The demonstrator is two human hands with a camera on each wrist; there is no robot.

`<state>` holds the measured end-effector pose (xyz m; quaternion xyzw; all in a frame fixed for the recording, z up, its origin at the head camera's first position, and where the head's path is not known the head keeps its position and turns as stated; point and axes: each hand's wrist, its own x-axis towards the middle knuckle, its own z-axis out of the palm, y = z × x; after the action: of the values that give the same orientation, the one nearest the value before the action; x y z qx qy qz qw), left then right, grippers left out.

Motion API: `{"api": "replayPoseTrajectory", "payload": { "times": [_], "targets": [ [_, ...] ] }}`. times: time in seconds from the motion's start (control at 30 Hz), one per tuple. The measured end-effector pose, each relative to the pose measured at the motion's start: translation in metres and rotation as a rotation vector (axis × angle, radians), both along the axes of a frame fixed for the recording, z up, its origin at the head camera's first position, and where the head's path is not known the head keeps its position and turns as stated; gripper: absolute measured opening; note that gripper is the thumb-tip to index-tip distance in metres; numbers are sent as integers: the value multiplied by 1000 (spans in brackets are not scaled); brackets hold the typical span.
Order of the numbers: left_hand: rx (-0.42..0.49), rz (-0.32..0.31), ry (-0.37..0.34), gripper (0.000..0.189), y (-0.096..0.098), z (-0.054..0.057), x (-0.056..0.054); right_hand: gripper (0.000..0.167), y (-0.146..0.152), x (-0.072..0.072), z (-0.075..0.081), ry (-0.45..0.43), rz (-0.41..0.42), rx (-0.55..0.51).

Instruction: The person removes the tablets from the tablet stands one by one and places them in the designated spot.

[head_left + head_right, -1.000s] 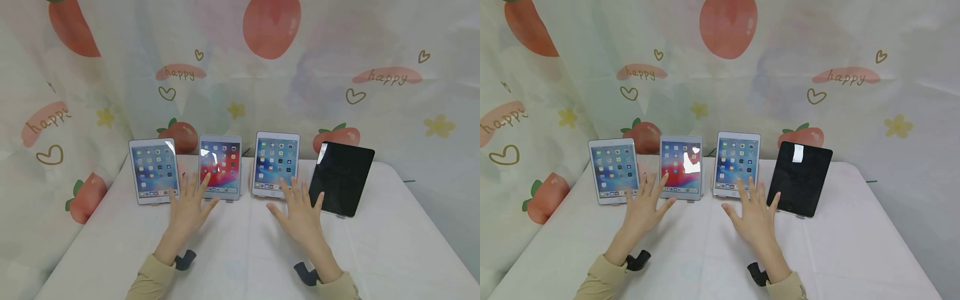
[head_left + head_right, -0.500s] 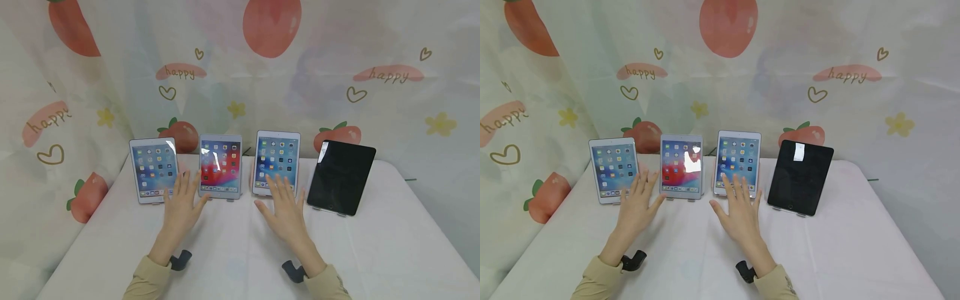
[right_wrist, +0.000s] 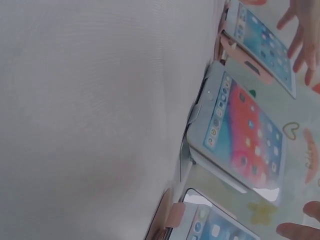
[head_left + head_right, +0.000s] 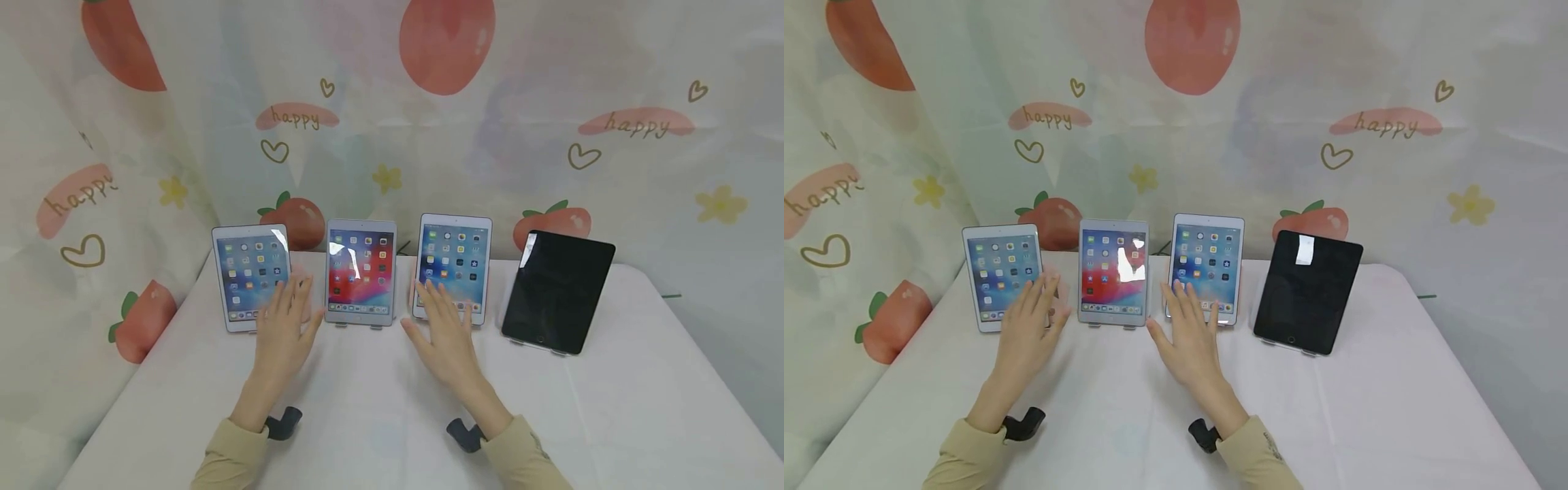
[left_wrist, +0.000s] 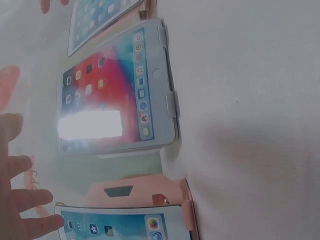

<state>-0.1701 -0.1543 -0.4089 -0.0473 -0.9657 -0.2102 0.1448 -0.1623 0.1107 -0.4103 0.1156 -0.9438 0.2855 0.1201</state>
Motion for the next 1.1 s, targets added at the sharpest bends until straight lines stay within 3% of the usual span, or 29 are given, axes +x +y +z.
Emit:
{"api": "replayPoseTrajectory", "payload": {
  "times": [0.47, 0.93, 1.1],
  "targets": [
    [61, 19, 94, 59, -26, -3, -3, 60, -31, -14, 4, 13, 78, -117],
    [136, 53, 196, 55, -43, -7, -7, 60, -61, -26, 10, 44, 164, -190],
    [175, 53, 218, 55, -46, -5, -10, 60, -68, -30, 12, 16, 182, -216]
  ]
}}
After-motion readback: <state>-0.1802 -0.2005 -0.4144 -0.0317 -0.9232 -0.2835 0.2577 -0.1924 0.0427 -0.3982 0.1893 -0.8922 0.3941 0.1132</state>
